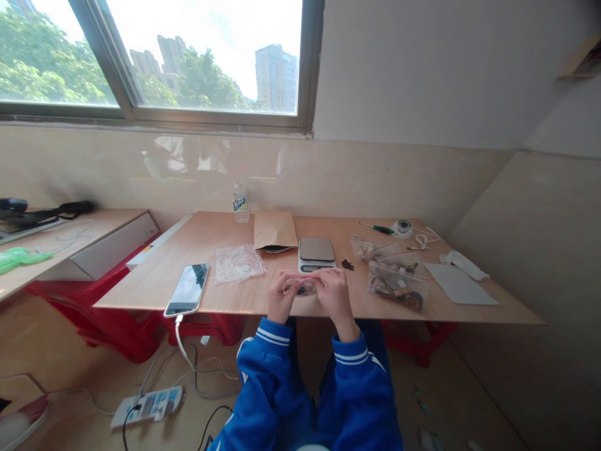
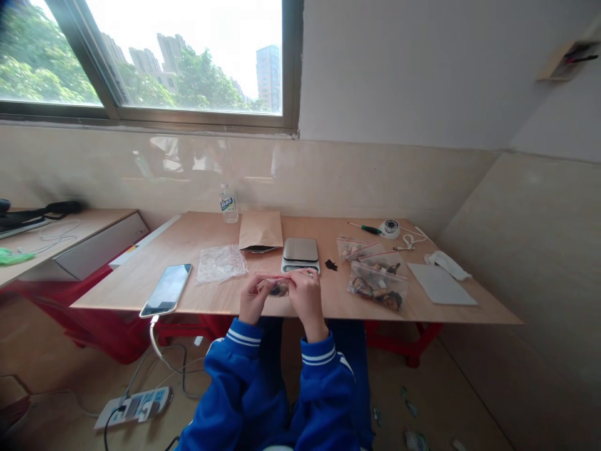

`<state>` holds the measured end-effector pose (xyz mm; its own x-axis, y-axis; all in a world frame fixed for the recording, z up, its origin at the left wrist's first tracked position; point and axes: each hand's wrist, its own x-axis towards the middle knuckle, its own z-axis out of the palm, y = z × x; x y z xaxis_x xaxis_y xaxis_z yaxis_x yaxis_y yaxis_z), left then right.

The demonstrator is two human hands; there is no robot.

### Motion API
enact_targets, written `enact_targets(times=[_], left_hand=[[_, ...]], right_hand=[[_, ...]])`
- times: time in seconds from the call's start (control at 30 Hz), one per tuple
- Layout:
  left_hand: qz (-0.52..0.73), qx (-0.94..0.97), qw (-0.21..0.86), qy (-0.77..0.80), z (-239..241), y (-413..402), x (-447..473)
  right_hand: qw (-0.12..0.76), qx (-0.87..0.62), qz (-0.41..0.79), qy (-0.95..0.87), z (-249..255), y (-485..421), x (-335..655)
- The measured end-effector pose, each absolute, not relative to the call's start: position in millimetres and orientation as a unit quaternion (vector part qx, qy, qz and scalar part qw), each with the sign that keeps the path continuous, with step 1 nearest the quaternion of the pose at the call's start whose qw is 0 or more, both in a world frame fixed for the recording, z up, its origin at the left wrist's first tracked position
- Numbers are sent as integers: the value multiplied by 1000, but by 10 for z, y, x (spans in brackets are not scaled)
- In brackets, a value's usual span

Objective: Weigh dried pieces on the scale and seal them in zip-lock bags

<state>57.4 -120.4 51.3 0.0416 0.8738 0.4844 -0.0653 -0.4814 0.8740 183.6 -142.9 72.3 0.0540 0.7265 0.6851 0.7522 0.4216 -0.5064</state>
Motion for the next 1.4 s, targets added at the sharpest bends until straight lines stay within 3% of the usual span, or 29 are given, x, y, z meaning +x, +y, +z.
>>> enact_targets(times=[0.17,0.43,0.8,1.07,1.4], left_hand=[[604,594,388,363,552,-1265,646],[620,592,354,375,578,-1226,540],[554,642,407,340,639,-1297,508],[556,650,366,368,654,-1233,391],[504,679,410,342,725,-1262,362]], right_hand=[[513,-568,-31,-642,711,-1472,1760],[490,-526,118,-685,650,-1449,1854],[483,-585,64,-648,533,-1502,1909],[501,-514,168,-676,599,-1554,1934],[468,-617,11,-633,716,-1801,1897]])
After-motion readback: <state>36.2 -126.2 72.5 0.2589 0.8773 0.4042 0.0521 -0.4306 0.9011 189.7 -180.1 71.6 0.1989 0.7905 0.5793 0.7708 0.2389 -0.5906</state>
